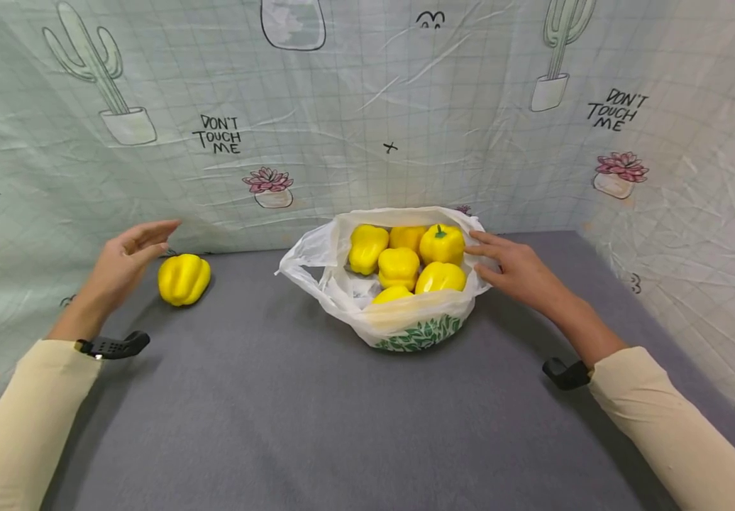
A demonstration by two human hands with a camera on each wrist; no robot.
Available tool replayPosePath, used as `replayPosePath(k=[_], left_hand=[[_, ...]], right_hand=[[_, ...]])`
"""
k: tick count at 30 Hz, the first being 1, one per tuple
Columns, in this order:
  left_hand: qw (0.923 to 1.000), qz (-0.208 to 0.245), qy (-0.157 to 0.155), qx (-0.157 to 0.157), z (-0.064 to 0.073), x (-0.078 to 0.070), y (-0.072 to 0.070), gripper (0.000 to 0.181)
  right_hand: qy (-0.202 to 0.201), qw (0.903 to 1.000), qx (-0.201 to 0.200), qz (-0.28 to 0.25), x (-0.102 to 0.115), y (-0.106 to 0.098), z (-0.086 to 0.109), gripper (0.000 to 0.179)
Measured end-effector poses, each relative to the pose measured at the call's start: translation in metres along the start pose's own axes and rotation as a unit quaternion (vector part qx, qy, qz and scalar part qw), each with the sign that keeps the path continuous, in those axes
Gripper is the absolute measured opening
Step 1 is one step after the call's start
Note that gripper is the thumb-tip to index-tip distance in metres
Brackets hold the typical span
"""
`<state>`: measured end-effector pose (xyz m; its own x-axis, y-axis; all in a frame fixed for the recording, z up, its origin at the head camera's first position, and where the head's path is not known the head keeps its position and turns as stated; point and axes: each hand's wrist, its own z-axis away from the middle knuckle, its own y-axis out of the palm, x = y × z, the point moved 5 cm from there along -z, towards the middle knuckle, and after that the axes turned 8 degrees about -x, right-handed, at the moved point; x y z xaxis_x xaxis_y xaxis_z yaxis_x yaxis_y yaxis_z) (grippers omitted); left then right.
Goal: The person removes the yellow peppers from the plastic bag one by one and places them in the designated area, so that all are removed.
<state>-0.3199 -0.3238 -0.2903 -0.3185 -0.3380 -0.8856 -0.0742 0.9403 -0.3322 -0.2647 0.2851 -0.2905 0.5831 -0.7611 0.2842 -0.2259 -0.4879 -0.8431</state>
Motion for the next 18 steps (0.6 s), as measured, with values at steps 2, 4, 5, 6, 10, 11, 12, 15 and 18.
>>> replayPosePath(k=[2, 4, 5, 6, 10, 11, 12, 15, 18], left_hand=[[0.9998, 0.007, 0.014, 0.009, -0.001, -0.010, 0.007, 0.050], [0.9995, 0.003, 0.025, 0.018, -0.002, -0.020, 0.015, 0.048], [0.9992, -0.004, 0.032, 0.025, -0.002, -0.025, 0.020, 0.048], [0.9988, -0.011, 0.035, 0.032, -0.002, -0.029, 0.024, 0.047], [0.9958, -0.046, 0.042, 0.067, -0.006, -0.045, 0.044, 0.046], [0.9950, -0.047, 0.044, 0.076, -0.007, -0.049, 0.048, 0.046], [0.9942, -0.046, 0.046, 0.085, -0.007, -0.052, 0.053, 0.045], [0.9921, -0.039, 0.057, 0.105, -0.010, -0.061, 0.066, 0.044], [0.9895, -0.029, 0.071, 0.122, -0.011, -0.071, 0.079, 0.044]], right_hand=[[0.001, 1.0000, 0.001, 0.000, 0.000, 0.000, 0.000, 0.043], [0.003, 1.0000, 0.002, 0.002, 0.000, 0.000, 0.000, 0.043], [0.004, 1.0000, 0.001, 0.002, 0.000, 0.000, 0.000, 0.043], [0.004, 1.0000, 0.001, 0.003, 0.000, 0.000, 0.000, 0.043], [0.000, 1.0000, -0.002, 0.003, 0.000, -0.001, -0.001, 0.043], [0.000, 1.0000, -0.003, 0.003, 0.000, -0.001, -0.001, 0.044], [0.000, 1.0000, -0.004, 0.003, 0.000, -0.001, -0.001, 0.044], [0.002, 1.0000, -0.003, 0.006, 0.000, -0.002, -0.001, 0.044], [0.004, 0.9999, -0.003, 0.009, 0.001, -0.002, -0.001, 0.044]])
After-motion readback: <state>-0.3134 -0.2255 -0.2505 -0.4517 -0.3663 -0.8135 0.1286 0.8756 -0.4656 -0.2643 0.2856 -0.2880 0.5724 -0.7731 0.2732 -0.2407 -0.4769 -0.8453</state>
